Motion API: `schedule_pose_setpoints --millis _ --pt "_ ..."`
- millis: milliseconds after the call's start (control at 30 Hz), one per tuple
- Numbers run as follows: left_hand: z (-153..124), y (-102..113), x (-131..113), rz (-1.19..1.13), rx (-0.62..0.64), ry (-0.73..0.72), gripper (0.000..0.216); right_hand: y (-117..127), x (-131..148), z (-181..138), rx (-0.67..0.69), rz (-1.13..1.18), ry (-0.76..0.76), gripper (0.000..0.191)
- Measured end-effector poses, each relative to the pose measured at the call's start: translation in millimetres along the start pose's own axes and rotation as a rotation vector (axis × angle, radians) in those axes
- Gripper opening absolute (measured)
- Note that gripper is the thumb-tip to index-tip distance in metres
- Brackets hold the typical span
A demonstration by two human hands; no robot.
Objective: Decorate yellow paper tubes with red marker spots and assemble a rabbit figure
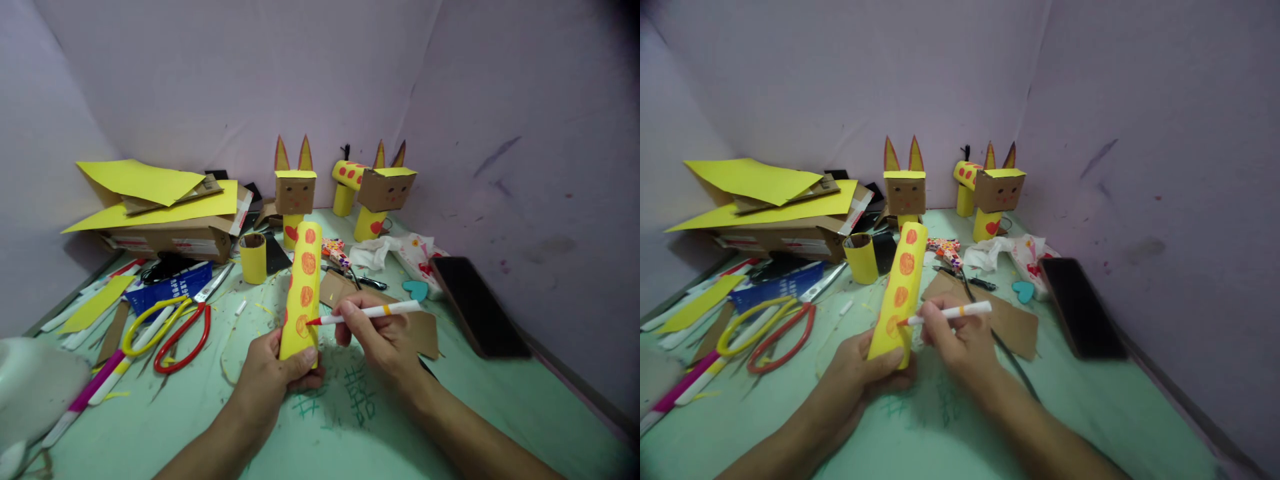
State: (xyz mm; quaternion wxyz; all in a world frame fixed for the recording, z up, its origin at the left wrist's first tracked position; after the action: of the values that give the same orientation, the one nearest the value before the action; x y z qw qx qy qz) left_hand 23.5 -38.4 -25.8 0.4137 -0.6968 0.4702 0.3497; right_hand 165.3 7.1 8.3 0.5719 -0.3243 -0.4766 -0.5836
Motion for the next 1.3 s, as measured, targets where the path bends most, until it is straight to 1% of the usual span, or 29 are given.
schedule_pose_setpoints --millis 67,200,333,500,667,800,967,1133,1300 --pt "0.3 0.0 0.0 -0.002 0.001 -0.001 0.037 0.4 0.0 0.3 0.0 -0.005 0.005 0.028" --pt "1.1 0.3 0.2 -0.017 -0.007 0.005 0.038 1.0 -1.6 1.2 -0.042 0.023 0.011 0.027" --pt "1.1 0.9 0.4 -0.014 -0.016 0.005 0.038 0.3 -1.8 0.7 -0.017 -0.001 0.0 0.027" --pt "1.9 1.3 0.6 -0.023 0.005 -0.001 0.037 1.5 0.6 0.1 -0.03 0.002 0.009 0.027" --pt "1.5 1.1 -0.3 -0.023 0.015 0.0 0.038 0.6 0.9 0.5 -0.001 0.007 -0.018 0.028" --pt "0.9 1.4 0.1 -0.026 0.004 0.003 0.038 0.5 1.3 1.5 -0.022 0.017 0.012 0.027" --pt "2.2 1.4 0.9 -0.02 0.01 -0.004 0.038 0.8 -1.0 1.9 0.004 0.008 0.013 0.029" --pt "2.8 2.4 2.2 -0.018 0.006 -0.002 0.039 1.6 -1.6 2.5 -0.037 0.026 0.029 0.027" --pt "2.9 2.7 2.1 -0.017 0.02 -0.008 0.039 1.1 -1.0 1.5 -0.007 0.013 0.024 0.028"
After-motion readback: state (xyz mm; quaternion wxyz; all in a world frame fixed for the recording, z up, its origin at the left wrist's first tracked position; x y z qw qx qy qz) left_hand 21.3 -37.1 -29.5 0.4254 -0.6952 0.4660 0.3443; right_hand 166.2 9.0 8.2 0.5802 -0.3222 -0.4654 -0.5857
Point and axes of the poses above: each hand's wrist, its own z-axis towards the middle knuckle, its own y-axis out of the back of the hand, x = y × z, the point moved 3 cm from there along z, towards the middle knuckle, and after that the axes turned 4 degrees about -x, right-handed, at the moved point
